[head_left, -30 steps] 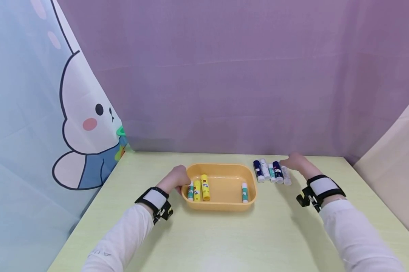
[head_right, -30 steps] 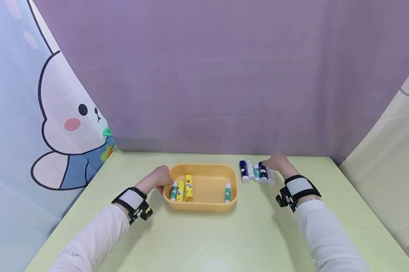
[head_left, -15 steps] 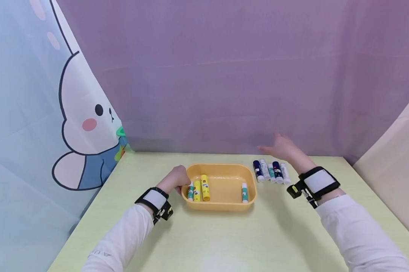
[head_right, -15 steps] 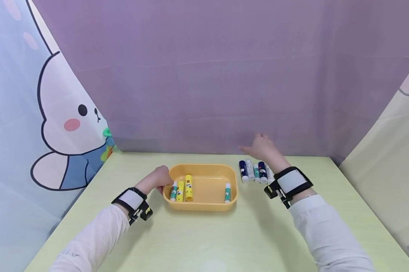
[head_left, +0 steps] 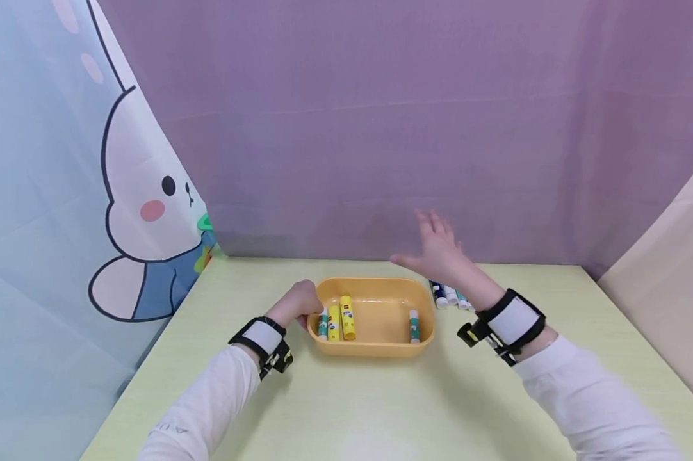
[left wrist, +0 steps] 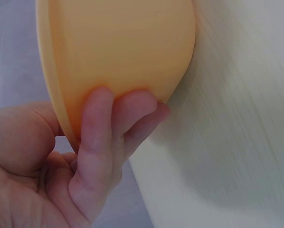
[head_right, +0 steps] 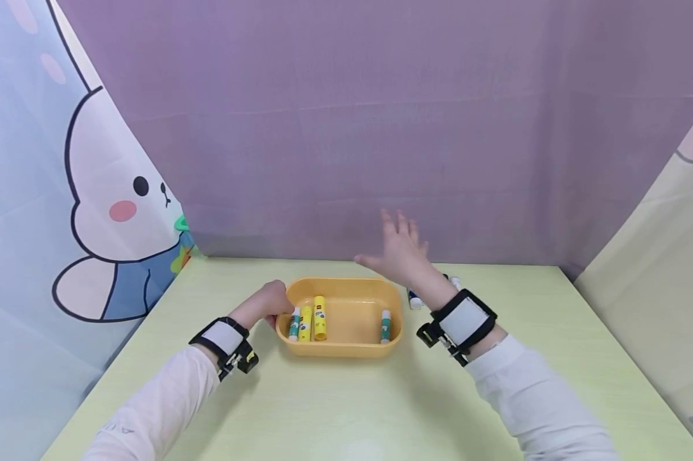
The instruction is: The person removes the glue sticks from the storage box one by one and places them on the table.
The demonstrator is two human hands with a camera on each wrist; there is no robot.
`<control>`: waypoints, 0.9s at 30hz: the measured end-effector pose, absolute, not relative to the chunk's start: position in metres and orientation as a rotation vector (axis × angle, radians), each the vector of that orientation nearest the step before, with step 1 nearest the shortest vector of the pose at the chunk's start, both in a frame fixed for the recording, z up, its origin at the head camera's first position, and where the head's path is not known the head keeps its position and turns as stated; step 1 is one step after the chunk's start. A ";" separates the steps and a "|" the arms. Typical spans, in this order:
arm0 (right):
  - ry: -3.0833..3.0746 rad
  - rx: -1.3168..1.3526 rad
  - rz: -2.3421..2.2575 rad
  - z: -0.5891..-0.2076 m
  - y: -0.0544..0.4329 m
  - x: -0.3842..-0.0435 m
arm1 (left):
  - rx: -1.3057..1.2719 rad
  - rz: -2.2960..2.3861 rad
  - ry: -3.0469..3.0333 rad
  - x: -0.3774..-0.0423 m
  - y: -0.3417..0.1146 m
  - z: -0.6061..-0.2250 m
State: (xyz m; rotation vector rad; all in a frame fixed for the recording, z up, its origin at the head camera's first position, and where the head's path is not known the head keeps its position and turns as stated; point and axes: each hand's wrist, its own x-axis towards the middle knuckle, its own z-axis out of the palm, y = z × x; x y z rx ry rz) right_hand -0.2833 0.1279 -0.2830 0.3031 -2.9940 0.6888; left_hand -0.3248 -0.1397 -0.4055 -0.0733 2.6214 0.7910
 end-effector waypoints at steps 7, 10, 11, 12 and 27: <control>-3.002 0.375 0.744 -0.295 0.103 -0.279 | -0.079 0.797 2.619 -0.326 -0.140 -0.406; -2.993 0.407 0.771 -0.303 0.093 -0.278 | -0.080 0.796 2.623 -0.327 -0.140 -0.407; -2.990 0.413 0.778 -0.306 0.090 -0.278 | -0.079 0.796 2.624 -0.327 -0.140 -0.407; -2.990 0.421 0.782 -0.310 0.086 -0.278 | -0.079 0.798 2.624 -0.327 -0.140 -0.407; -3.124 0.466 0.853 -0.362 0.042 -0.276 | -0.072 0.773 2.629 -0.327 -0.140 -0.407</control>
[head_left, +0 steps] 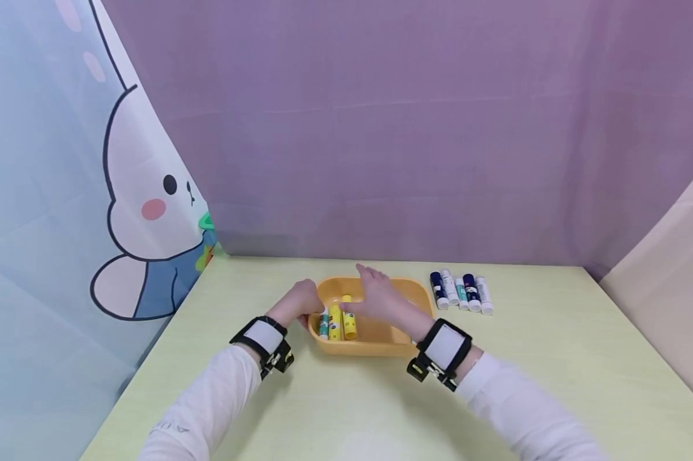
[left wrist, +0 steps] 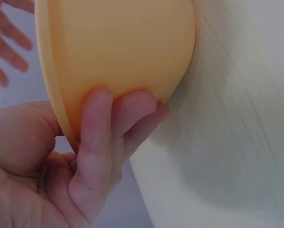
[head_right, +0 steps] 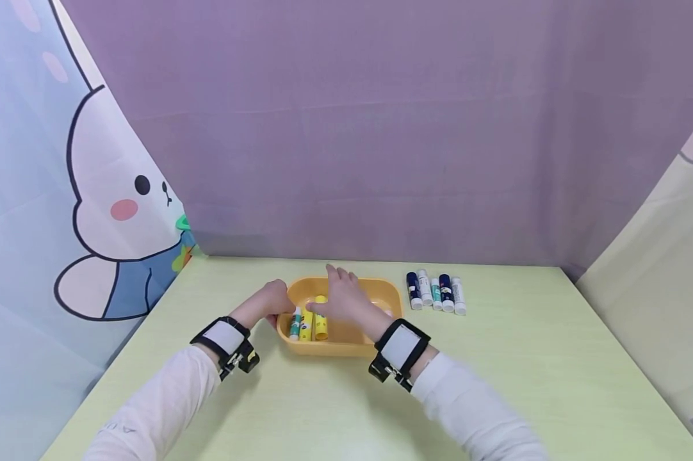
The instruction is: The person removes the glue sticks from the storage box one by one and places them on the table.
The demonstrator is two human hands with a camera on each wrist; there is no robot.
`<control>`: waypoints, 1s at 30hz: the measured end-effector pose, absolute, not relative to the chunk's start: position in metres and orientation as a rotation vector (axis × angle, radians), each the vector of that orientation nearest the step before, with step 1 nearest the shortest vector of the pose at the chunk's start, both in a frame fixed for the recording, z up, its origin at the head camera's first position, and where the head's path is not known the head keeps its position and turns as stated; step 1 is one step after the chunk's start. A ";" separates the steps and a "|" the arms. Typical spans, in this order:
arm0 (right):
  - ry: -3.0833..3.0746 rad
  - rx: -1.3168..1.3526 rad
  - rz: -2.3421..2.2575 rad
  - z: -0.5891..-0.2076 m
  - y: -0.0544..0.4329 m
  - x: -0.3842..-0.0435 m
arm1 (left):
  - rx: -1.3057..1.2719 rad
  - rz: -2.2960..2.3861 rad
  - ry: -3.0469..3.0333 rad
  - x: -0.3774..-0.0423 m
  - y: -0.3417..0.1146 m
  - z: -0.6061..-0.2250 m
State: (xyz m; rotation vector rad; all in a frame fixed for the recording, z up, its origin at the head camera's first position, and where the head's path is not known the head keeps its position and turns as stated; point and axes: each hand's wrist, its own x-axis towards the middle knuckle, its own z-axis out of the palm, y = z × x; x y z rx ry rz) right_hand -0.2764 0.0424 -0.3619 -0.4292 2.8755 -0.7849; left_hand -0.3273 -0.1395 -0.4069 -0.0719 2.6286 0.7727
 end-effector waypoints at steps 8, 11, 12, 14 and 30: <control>2.827 -0.400 -0.783 -0.387 0.030 -0.281 | -0.050 0.735 2.646 -0.326 -0.139 -0.405; 2.808 -0.384 -0.787 -0.394 0.027 -0.283 | -0.044 0.732 2.650 -0.325 -0.139 -0.404; 2.800 -0.374 -0.793 -0.396 0.027 -0.284 | -0.042 0.733 2.650 -0.325 -0.139 -0.404; 2.784 -0.356 -0.814 -0.400 0.026 -0.285 | -0.041 0.736 2.650 -0.325 -0.139 -0.403; 2.751 -0.183 -0.901 -0.427 0.019 -0.297 | -0.072 0.719 2.651 -0.326 -0.138 -0.404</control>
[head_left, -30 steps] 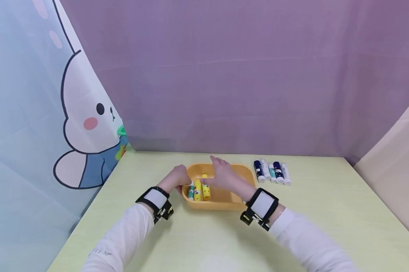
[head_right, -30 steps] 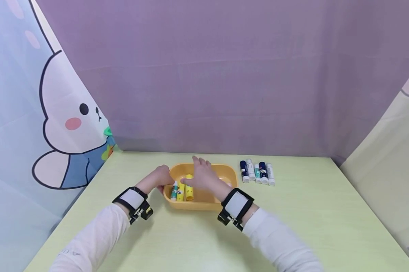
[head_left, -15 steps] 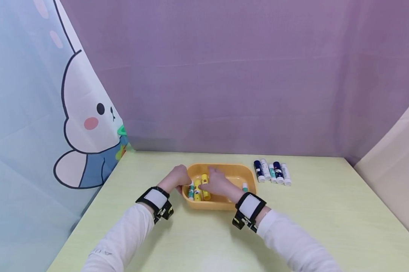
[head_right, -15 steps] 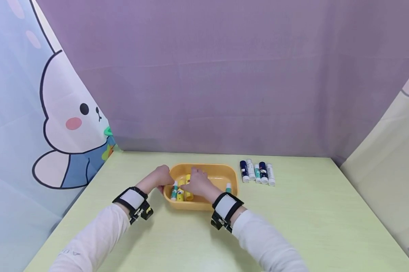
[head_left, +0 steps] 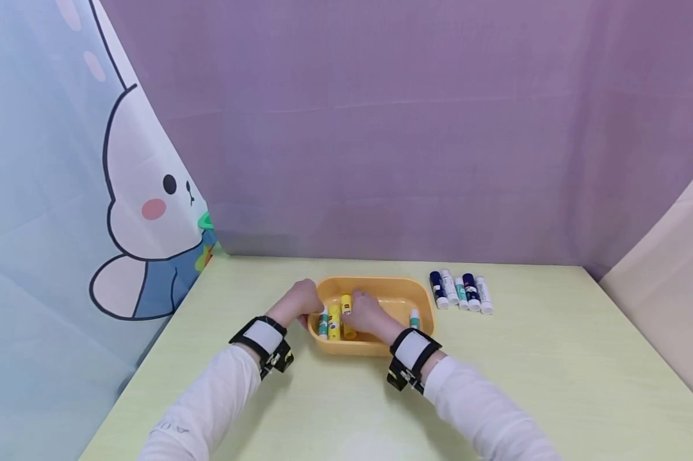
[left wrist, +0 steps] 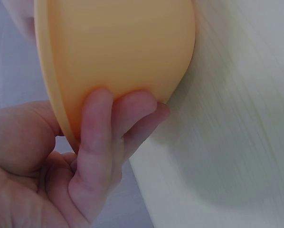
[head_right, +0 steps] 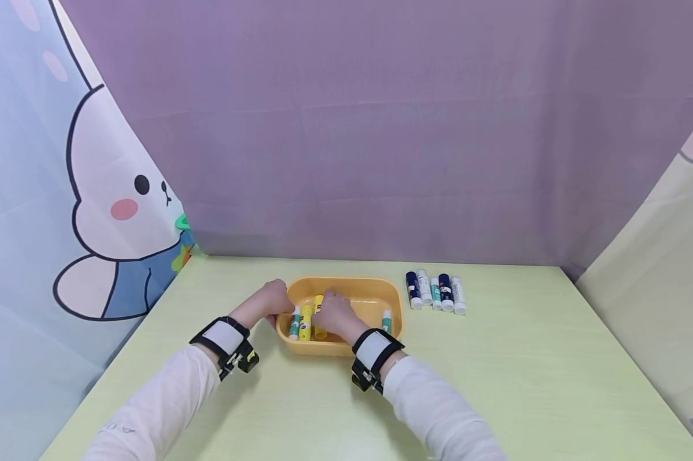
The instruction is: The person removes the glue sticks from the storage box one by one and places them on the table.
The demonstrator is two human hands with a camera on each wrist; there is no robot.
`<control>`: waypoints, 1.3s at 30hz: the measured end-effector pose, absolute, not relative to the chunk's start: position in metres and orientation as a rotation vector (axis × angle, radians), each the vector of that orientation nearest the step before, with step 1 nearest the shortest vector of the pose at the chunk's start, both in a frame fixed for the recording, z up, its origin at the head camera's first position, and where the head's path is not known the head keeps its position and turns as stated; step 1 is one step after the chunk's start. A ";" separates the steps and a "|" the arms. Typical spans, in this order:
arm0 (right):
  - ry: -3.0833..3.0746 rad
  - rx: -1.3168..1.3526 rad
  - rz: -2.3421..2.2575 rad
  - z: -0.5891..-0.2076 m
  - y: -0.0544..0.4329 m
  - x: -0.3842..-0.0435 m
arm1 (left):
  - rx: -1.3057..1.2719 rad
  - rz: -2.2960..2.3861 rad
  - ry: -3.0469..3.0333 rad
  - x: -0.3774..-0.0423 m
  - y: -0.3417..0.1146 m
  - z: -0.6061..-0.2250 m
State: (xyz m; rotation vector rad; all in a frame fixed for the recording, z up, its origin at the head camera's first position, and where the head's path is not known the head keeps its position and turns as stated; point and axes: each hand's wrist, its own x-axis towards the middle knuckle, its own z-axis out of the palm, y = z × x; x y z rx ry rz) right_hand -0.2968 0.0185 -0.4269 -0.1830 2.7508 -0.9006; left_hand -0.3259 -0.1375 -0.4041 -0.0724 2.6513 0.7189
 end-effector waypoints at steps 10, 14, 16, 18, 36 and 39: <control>2.731 -0.175 -0.884 -0.428 0.014 -0.298 | -0.061 0.722 2.664 -0.324 -0.138 -0.403; 2.710 -0.183 -0.909 -0.429 0.012 -0.299 | -0.051 0.712 2.668 -0.325 -0.138 -0.403; 2.702 -0.184 -0.925 -0.429 0.011 -0.299 | -0.050 0.710 2.668 -0.324 -0.138 -0.403; 2.695 -0.179 -0.931 -0.429 0.010 -0.299 | -0.044 0.706 2.668 -0.325 -0.138 -0.403; 2.694 -0.174 -0.925 -0.431 0.012 -0.302 | -0.064 0.697 2.664 -0.327 -0.136 -0.404; 2.707 -0.181 -0.907 -0.430 0.014 -0.305 | -0.067 0.707 2.655 -0.328 -0.136 -0.405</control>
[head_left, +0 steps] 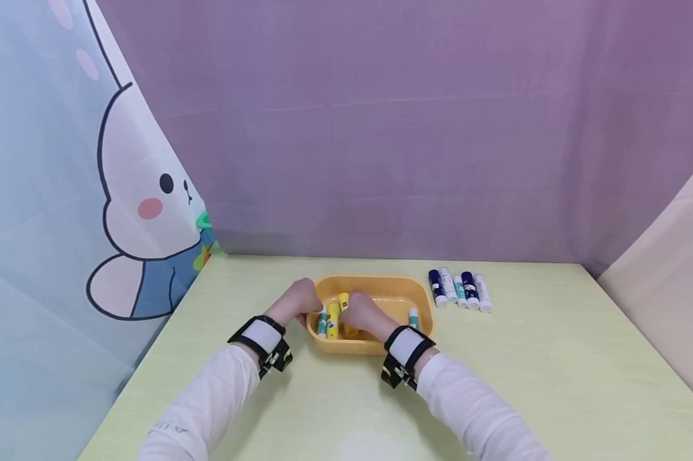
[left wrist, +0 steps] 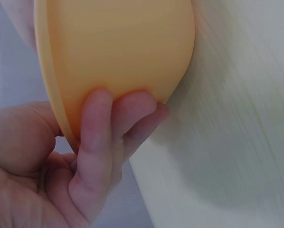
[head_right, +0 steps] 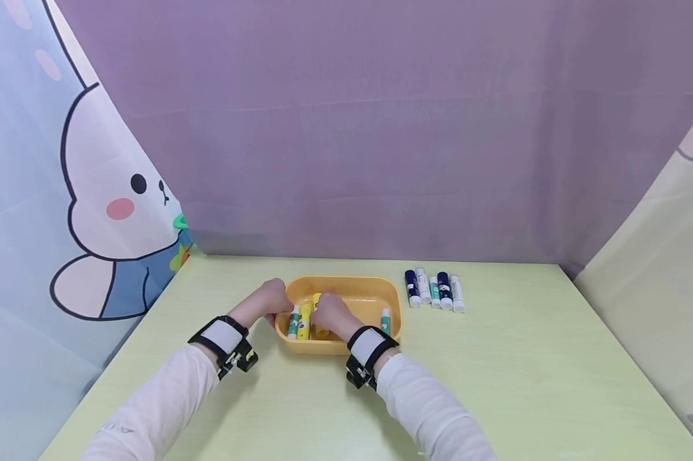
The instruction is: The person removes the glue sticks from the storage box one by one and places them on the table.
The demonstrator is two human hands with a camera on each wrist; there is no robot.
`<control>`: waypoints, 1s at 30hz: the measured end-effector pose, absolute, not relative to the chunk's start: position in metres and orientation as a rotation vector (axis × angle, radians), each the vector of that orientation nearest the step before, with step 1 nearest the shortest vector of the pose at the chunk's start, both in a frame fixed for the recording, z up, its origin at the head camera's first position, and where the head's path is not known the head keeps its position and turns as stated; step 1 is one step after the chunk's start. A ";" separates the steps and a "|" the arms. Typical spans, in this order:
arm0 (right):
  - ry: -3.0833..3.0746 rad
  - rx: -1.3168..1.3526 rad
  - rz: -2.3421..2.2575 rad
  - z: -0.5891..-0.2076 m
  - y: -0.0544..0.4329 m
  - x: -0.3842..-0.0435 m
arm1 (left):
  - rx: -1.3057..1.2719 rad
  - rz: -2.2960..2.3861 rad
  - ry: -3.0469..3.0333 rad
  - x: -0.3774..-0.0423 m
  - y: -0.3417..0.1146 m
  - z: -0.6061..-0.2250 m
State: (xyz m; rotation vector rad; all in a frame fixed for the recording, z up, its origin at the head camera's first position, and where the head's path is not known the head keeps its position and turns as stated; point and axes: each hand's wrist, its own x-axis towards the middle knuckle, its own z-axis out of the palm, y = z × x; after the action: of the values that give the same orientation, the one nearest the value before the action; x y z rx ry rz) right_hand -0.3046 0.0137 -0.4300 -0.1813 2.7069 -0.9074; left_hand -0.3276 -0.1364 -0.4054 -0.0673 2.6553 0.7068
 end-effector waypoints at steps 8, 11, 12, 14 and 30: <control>2.719 -0.240 -0.885 -0.409 0.023 -0.308 | -0.054 0.724 2.647 -0.327 -0.138 -0.405; 2.714 -0.250 -0.893 -0.397 0.026 -0.307 | -0.058 0.711 2.648 -0.326 -0.138 -0.404; 2.717 -0.237 -0.890 -0.392 0.027 -0.306 | -0.061 0.706 2.648 -0.326 -0.138 -0.404; 2.739 -0.222 -0.880 -0.383 0.028 -0.304 | -0.067 0.700 2.645 -0.326 -0.138 -0.404; 2.786 -0.378 -0.858 -0.323 0.083 -0.298 | -0.039 0.703 2.675 -0.323 -0.138 -0.404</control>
State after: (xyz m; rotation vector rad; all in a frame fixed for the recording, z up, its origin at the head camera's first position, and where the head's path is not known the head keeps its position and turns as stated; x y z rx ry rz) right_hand -0.2976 0.0832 -0.3227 -0.3778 2.7856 -0.8583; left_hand -0.3233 -0.1378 -0.4037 -0.0385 2.6749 0.7034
